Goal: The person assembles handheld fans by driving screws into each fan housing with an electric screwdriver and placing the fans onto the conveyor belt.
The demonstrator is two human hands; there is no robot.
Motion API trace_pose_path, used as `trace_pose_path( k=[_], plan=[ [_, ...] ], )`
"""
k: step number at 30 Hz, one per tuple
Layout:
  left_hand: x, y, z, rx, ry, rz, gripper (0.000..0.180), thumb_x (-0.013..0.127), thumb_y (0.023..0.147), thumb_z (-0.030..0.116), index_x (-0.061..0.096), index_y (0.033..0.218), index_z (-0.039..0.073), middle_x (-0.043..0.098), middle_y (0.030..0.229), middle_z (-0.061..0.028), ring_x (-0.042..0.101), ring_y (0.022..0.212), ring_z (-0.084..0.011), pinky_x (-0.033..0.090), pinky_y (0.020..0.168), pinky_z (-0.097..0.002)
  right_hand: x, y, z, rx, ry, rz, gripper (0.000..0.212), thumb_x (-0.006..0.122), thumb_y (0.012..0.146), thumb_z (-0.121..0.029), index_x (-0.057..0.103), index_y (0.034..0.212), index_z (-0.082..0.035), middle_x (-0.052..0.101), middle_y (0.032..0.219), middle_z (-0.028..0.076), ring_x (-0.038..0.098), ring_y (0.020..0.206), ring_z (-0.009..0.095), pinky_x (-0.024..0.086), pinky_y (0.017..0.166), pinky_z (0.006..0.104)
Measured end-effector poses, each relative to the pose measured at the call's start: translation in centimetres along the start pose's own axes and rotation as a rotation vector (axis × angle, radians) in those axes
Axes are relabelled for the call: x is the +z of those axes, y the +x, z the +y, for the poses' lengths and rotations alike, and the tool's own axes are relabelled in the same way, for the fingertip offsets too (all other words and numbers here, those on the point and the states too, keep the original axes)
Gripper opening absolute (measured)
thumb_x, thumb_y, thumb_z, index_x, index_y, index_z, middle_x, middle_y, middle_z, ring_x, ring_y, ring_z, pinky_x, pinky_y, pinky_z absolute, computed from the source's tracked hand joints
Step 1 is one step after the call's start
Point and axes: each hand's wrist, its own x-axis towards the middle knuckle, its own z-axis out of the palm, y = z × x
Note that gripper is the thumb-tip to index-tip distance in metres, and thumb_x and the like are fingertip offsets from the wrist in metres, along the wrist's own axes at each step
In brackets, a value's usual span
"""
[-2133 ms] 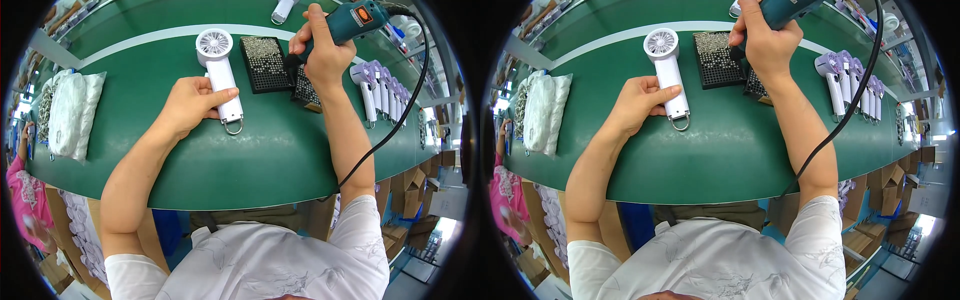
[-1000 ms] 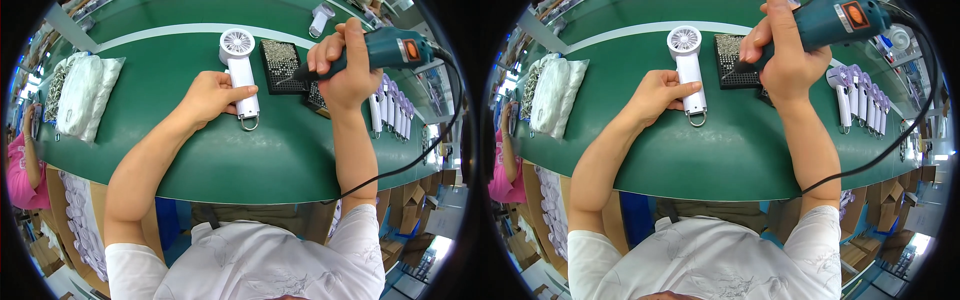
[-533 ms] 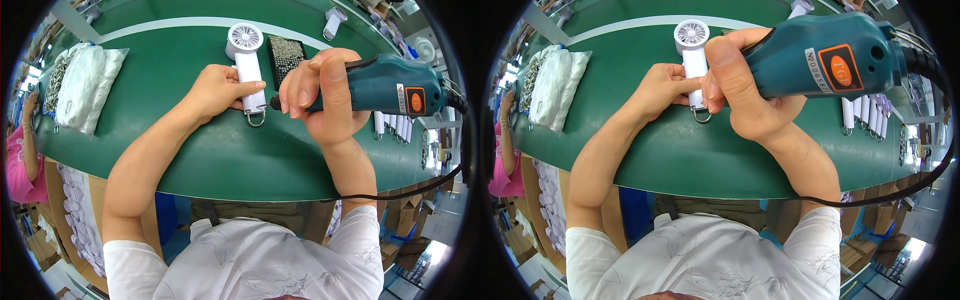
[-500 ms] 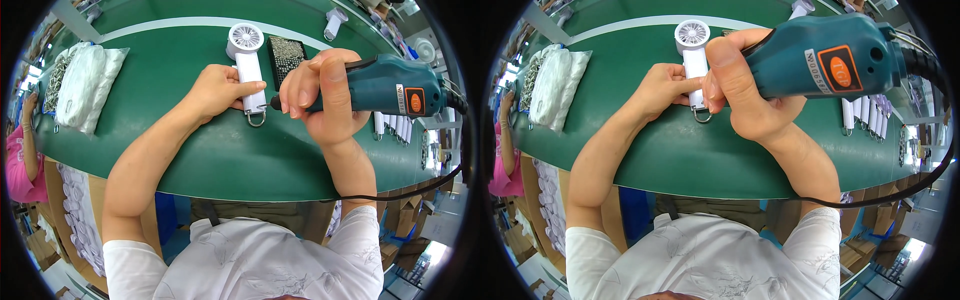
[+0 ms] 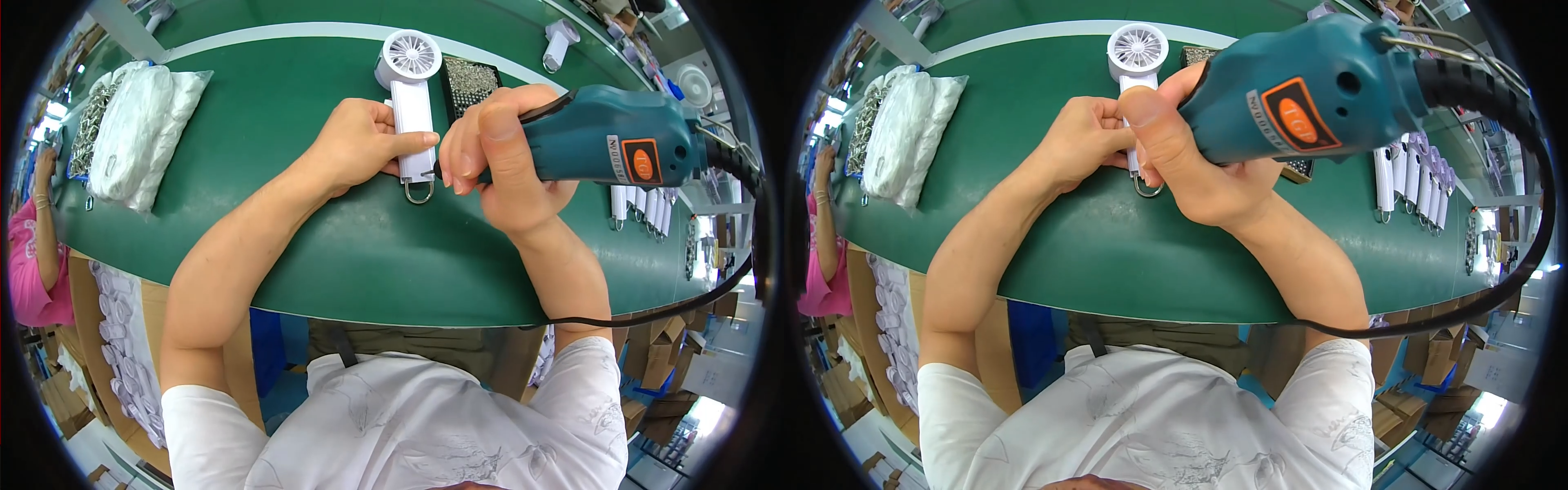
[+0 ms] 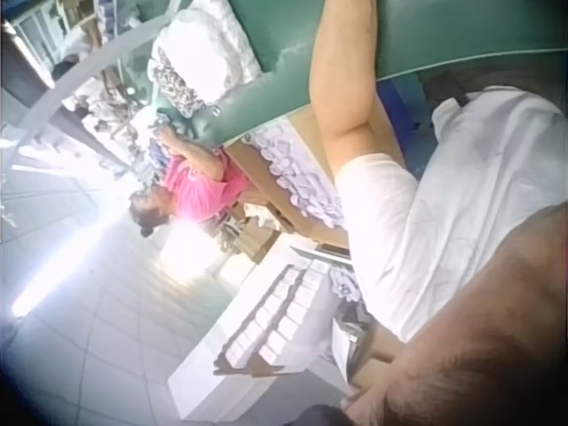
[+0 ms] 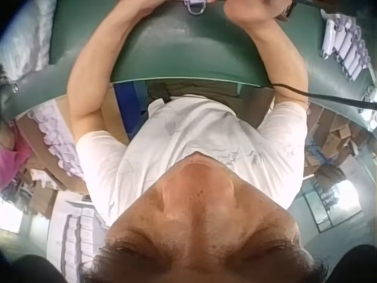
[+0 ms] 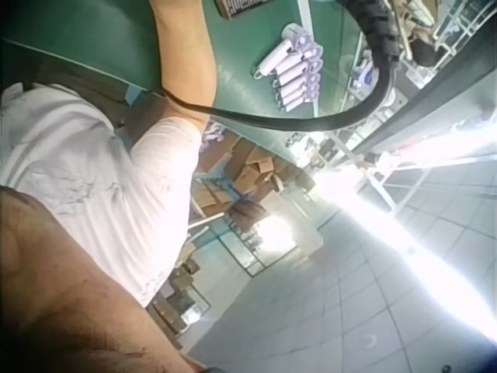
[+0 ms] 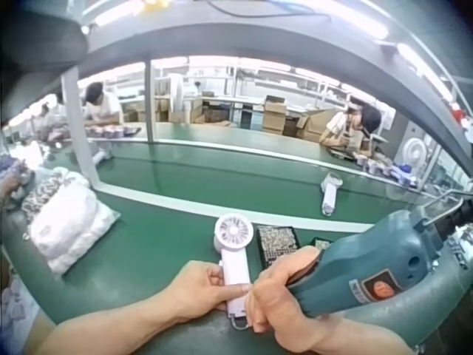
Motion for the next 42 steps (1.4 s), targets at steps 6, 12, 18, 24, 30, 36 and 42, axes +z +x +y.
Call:
trace_pose_path(
  k=[6, 12, 18, 24, 30, 36, 42],
  plan=[
    [-0.3, 0.4, -0.4, 0.025, -0.004, -0.028, 0.033, 0.081, 0.088, 0.018, 0.068, 0.101, -0.01, 0.074, 0.09, -0.0146, 0.074, 0.078, -0.0185, 0.062, 0.067, -0.0303, -0.5, 0.3, 0.2, -0.018, -0.105, -0.131, 0.008, 0.057, 0.104, -0.01, 0.052, 0.1, -0.004, 0.056, 0.064, 0.008, 0.052, 0.047, 0.015, 0.049, 0.047, 0.0334],
    [-0.4, 0.6, -0.9, 0.055, -0.045, -0.021, 0.03, 0.081, 0.087, 0.017, 0.069, 0.097, -0.009, 0.074, 0.088, -0.014, 0.073, 0.076, -0.0173, 0.062, 0.066, -0.0298, -0.2, 0.0, 0.5, -0.03, -0.012, -0.056, 0.008, 0.058, 0.103, -0.008, 0.053, 0.1, -0.002, 0.056, 0.063, 0.008, 0.052, 0.047, 0.015, 0.049, 0.047, 0.0331],
    [0.6, 0.1, -1.0, 0.086, -0.048, 0.03, 0.031, 0.081, 0.087, 0.018, 0.069, 0.097, -0.009, 0.074, 0.086, -0.013, 0.073, 0.074, -0.0169, 0.06, 0.061, -0.0294, 0.0, -0.3, -0.3, 0.006, -0.031, 0.018, 0.011, 0.055, 0.103, -0.006, 0.057, 0.11, 0.003, 0.055, 0.061, 0.008, 0.053, 0.046, 0.015, 0.047, 0.045, 0.0327],
    [0.9, -3.9, 1.2, 0.226, 0.575, 0.4, 0.037, 0.083, 0.076, 0.022, 0.061, 0.092, -0.004, 0.071, 0.084, -0.0201, 0.072, 0.078, -0.0327, 0.056, 0.075, -0.0423, -1.4, 2.1, -6.4, 0.26, 0.062, 0.322, 0.02, 0.06, 0.1, -0.013, 0.065, 0.107, 0.006, 0.051, 0.059, 0.004, 0.046, 0.038, 0.013, 0.041, 0.037, 0.0316],
    [1.5, -9.0, -1.3, 0.626, 0.883, 0.487, 0.033, 0.075, 0.075, 0.001, 0.054, 0.101, 0.0, 0.064, 0.086, -0.0208, 0.065, 0.081, -0.0416, 0.053, 0.072, -0.0469, -3.2, -0.2, -4.2, 0.769, -0.125, 0.26, 0.035, 0.078, 0.09, -0.022, 0.068, 0.111, 0.005, 0.059, 0.065, 0.005, 0.054, 0.042, 0.012, 0.042, 0.038, 0.0287],
    [3.8, -11.4, -2.9, 0.63, 1.025, 0.476, 0.042, 0.08, 0.073, 0.002, 0.053, 0.105, -0.002, 0.061, 0.092, -0.022, 0.063, 0.084, -0.0421, 0.052, 0.072, -0.0469, -2.8, -1.5, -2.8, 0.912, -0.317, 0.089, 0.04, 0.076, 0.088, -0.019, 0.065, 0.116, 0.007, 0.065, 0.07, 0.009, 0.054, 0.043, 0.01, 0.042, 0.039, 0.0269],
    [6.0, -11.7, -1.4, 0.453, 0.688, 0.291, 0.04, 0.087, 0.079, 0.015, 0.061, 0.103, -0.004, 0.07, 0.086, -0.0131, 0.065, 0.068, -0.0153, 0.052, 0.058, -0.0286, -4.3, -1.8, -2.3, 0.931, -0.411, 0.066, 0.028, 0.071, 0.085, -0.015, 0.066, 0.1, 0.008, 0.068, 0.066, 0.011, 0.064, 0.048, 0.015, 0.053, 0.045, 0.0318]
  ],
)
